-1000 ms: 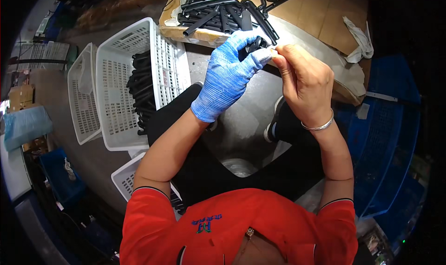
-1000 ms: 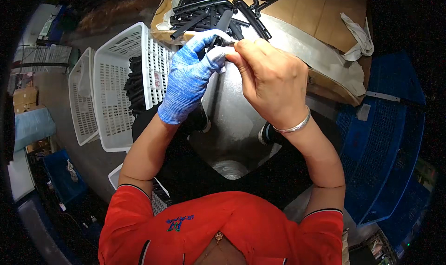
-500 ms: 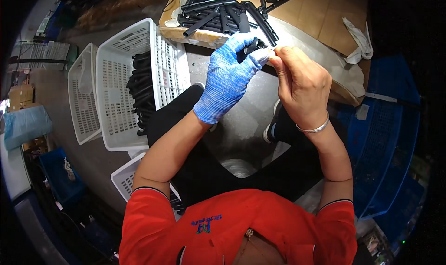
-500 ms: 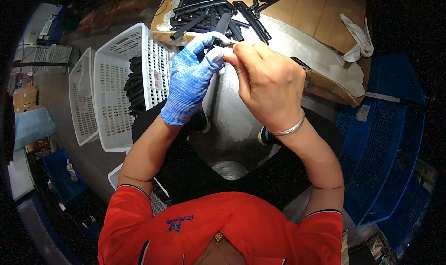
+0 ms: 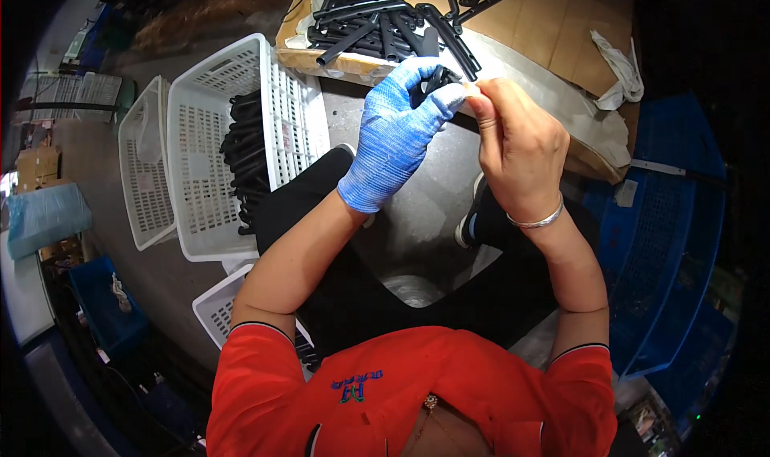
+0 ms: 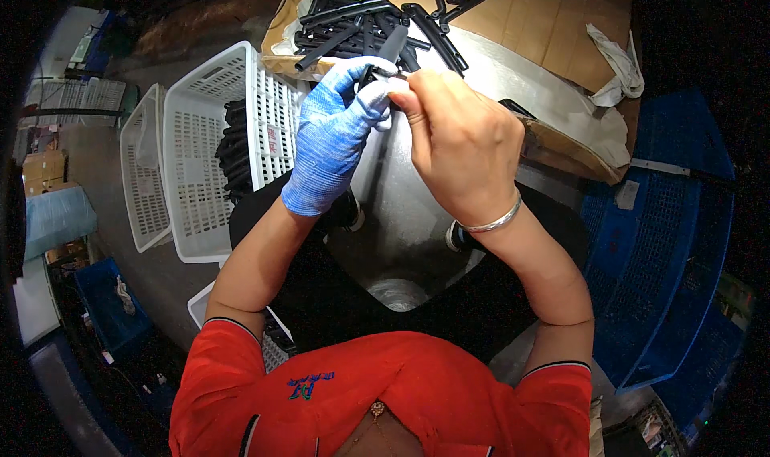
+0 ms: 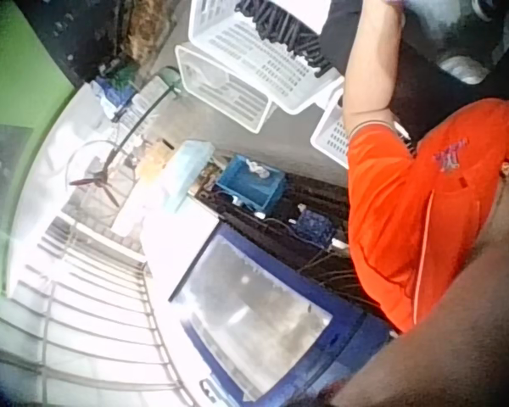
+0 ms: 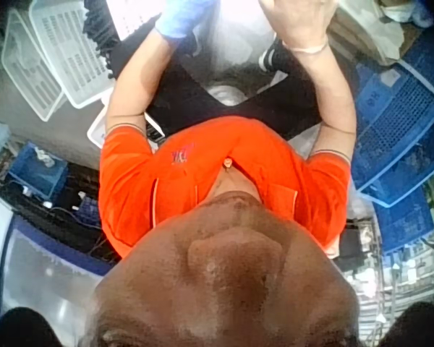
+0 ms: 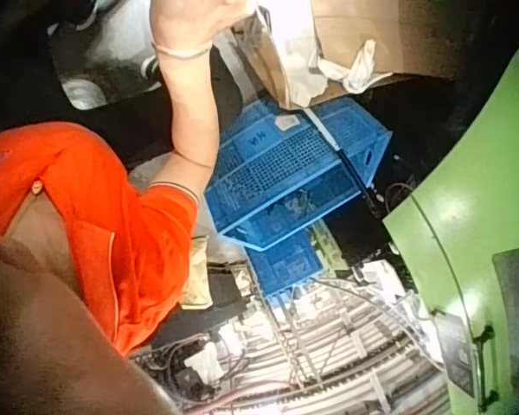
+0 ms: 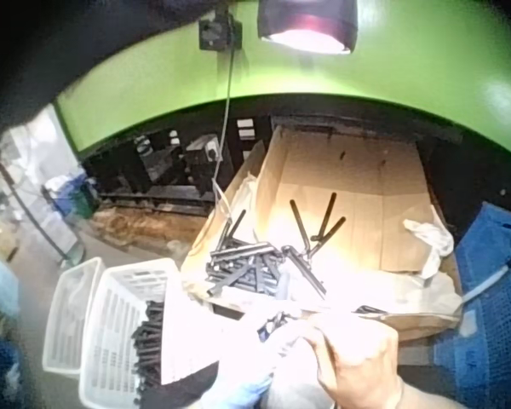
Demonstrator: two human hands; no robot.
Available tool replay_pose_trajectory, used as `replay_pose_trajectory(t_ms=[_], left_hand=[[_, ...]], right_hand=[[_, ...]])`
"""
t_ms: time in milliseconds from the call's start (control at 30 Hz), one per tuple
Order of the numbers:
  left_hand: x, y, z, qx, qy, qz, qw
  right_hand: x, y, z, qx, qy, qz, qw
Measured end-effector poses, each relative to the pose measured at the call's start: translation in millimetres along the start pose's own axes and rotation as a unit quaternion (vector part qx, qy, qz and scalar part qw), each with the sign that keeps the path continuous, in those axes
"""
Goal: Assemble small parts onto black curved plastic components at a manual assembly station.
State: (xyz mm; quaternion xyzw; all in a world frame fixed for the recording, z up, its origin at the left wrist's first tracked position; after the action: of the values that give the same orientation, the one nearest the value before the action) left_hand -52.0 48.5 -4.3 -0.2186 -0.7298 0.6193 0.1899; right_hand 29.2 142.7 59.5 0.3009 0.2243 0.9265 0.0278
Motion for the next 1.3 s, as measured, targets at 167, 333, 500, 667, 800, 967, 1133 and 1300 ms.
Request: replay_pose_trajectory(t_ms=[167,333,500,667,800,967,1133,1300], left_hand=[[3,0,-3,0.063,0.041,0.004,0.997],[2,-12,-2,0.160,0.059,-0.122,0.978],[-1,-14,-4,0.138,0.072,-0.091,0.984],[-6,-1,-13,-0.003,0.103,0.063,0.993],[-1,5,-9,-0.087,0.085,0.079,0.989],[1,7,-2,-0.085,0.097,0.075,0.989],[-1,4,-6,-0.139,0.108,0.081,0.981],[-1,6,-8,-0.160,0.123,0.091,0.975]], right_hand=[[7,-29,-4,0.221,-0.031,-0.076,0.972],[12,-31,-14,0.309,0.026,-0.012,0.950],[2,-38,-28,0.455,0.047,-0.161,0.874],[-2,-50,-36,0.508,0.086,-0.238,0.824],[4,-41,-14,0.262,-0.012,-0.127,0.956],[5,-13,1,0.153,0.017,-0.009,0.988],[5,-3,-1,0.080,0.039,0.032,0.996],[5,-2,1,0.058,0.038,0.039,0.997]])
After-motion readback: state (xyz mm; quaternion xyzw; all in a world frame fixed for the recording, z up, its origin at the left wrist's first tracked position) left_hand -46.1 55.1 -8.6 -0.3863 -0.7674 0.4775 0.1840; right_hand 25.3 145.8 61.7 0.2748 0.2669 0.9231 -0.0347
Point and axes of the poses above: each hand's wrist, its own x-axis towards the middle knuckle, its own z-axis out of the back of the hand, y = z × x, the point moved 7 cm from there along x, towards the middle knuckle, and after that the axes turned 2 degrees about x, right-handed, at the moved point
